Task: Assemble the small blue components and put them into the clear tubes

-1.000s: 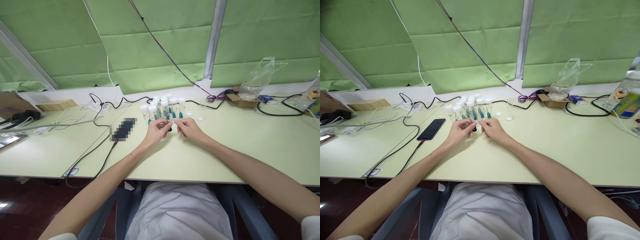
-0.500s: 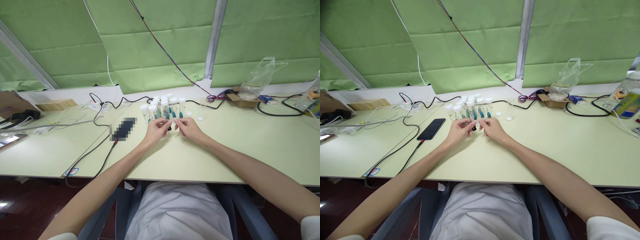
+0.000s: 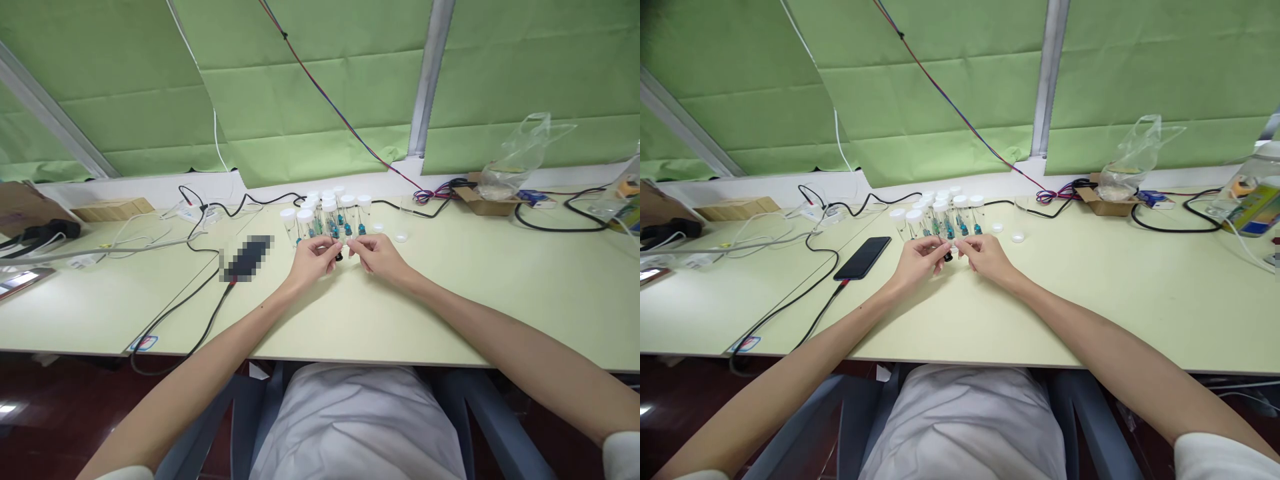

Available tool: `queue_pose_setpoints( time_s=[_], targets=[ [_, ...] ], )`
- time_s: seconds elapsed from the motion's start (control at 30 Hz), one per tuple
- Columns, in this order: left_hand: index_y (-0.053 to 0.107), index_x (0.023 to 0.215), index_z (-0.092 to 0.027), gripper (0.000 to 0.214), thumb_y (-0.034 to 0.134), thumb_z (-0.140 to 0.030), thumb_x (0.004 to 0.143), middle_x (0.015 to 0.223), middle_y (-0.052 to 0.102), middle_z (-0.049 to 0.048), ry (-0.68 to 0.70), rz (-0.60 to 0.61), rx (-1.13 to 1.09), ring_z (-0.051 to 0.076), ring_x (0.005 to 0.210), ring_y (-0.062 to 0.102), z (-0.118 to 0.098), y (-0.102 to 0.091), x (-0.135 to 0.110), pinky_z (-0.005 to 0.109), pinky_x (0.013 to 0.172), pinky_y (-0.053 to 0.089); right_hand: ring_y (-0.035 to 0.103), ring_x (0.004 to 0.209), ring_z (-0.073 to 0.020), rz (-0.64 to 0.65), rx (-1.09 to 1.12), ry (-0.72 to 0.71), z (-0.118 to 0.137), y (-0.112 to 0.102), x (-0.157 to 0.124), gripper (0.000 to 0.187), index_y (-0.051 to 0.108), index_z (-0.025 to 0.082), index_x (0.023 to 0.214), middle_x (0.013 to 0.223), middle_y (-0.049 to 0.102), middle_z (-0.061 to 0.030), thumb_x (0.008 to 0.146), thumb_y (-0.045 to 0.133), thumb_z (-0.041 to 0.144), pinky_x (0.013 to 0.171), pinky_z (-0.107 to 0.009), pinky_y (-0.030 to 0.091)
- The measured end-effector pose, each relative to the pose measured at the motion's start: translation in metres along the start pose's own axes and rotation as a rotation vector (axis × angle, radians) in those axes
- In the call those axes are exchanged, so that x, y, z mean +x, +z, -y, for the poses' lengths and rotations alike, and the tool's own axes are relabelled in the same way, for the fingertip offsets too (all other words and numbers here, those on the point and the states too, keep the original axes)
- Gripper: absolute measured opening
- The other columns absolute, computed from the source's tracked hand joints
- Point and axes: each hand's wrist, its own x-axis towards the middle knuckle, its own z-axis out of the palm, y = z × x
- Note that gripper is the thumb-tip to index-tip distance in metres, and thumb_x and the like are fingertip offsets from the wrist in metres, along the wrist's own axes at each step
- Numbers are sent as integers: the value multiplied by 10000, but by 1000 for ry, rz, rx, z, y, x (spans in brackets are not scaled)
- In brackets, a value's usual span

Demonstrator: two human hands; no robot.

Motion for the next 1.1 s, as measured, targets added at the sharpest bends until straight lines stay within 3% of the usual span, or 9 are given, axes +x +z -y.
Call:
queue_pose_setpoints(
  time_s=[1.1],
  targets=[
    [614,650,-167,351,727,-465,798,523,523,-13,-7,18,42,93,432,471,0,1,-1,229,425,353,483,384,-116,23,-128,1,-2,2,-1,471,600,185,652,426,546,21,931,523,557,498,-257,406]
  ],
)
